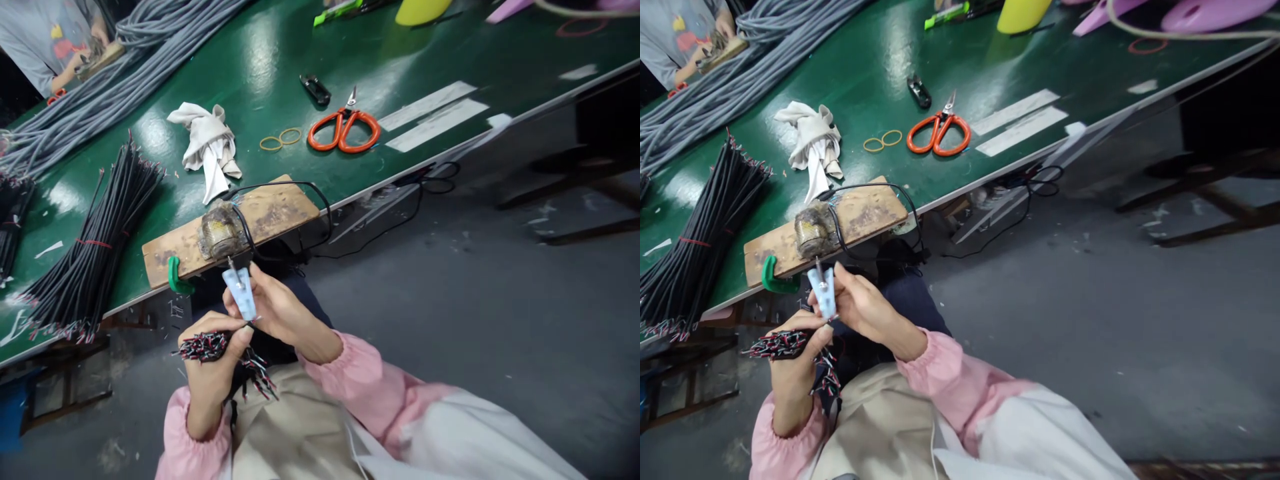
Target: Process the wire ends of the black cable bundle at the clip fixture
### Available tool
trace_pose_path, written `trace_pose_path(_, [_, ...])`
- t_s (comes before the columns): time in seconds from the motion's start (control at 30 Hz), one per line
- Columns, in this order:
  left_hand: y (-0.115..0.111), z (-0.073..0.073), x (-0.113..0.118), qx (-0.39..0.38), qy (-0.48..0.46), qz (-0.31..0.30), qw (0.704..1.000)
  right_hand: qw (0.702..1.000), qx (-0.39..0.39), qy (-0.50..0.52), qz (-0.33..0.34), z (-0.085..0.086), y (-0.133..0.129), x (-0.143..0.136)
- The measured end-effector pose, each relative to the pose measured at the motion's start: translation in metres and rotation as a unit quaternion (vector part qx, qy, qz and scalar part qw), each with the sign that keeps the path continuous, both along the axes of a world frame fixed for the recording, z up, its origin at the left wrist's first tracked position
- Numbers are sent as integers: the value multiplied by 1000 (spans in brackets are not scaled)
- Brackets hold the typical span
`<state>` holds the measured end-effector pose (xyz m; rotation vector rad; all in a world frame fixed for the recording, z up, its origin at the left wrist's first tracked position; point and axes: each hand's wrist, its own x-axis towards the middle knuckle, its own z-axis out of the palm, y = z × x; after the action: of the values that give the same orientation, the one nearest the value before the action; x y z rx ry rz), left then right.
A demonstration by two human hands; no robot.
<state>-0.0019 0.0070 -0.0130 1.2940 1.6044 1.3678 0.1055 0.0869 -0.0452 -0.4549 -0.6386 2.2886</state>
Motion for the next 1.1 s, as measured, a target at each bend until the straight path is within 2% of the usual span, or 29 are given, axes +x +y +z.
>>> trace_pose_path(0.17, [-1,4,2,1,10,-5,1000,998,-25,-28,-58,-15,-4,10])
trace_pose_path(0.23, [-3,4,2,0,19,-9,1000,993,15,-62,-101,-17,-10,18])
trace_pose_path(0.3, [-5,4,2,-7,28,-13,999,976,101,-114,-157,-16,-18,28])
trace_pose_path(0.37, [-8,4,2,-15,35,-17,999,937,220,-159,-221,-11,-26,37])
trace_pose_path(0.4, [-10,4,2,-17,36,-19,999,907,286,-175,-255,-8,-30,41])
trace_pose_path(0.5, [-13,3,4,-18,30,-30,999,796,461,-219,-327,3,-36,49])
trace_pose_path(0.57, [-14,3,5,-16,22,-38,999,741,526,-251,-333,7,-38,50])
trace_pose_path(0.6, [-13,3,6,-16,20,-41,999,728,541,-260,-331,8,-38,50])
trace_pose_path(0.67, [-12,2,7,-17,22,-41,999,723,545,-261,-336,7,-40,48])
trace_pose_path(0.8, [-10,-1,7,-29,23,-31,999,746,505,-229,-370,2,-44,46])
trace_pose_path(0.87, [-10,-3,6,-48,-8,-25,998,785,478,-195,-342,2,-46,48])
trace_pose_path(0.93, [-10,-5,5,-82,-53,-28,995,837,446,-150,-279,3,-44,50])
trace_pose_path(0.97, [-10,-5,5,-98,-72,-35,992,853,434,-139,-255,4,-42,51])
trace_pose_path(1.03, [-8,-4,5,-119,-83,-53,988,850,437,-162,-246,8,-38,51])
trace_pose_path(1.1, [-6,-3,5,-124,-71,-70,987,811,482,-211,-256,12,-34,48])
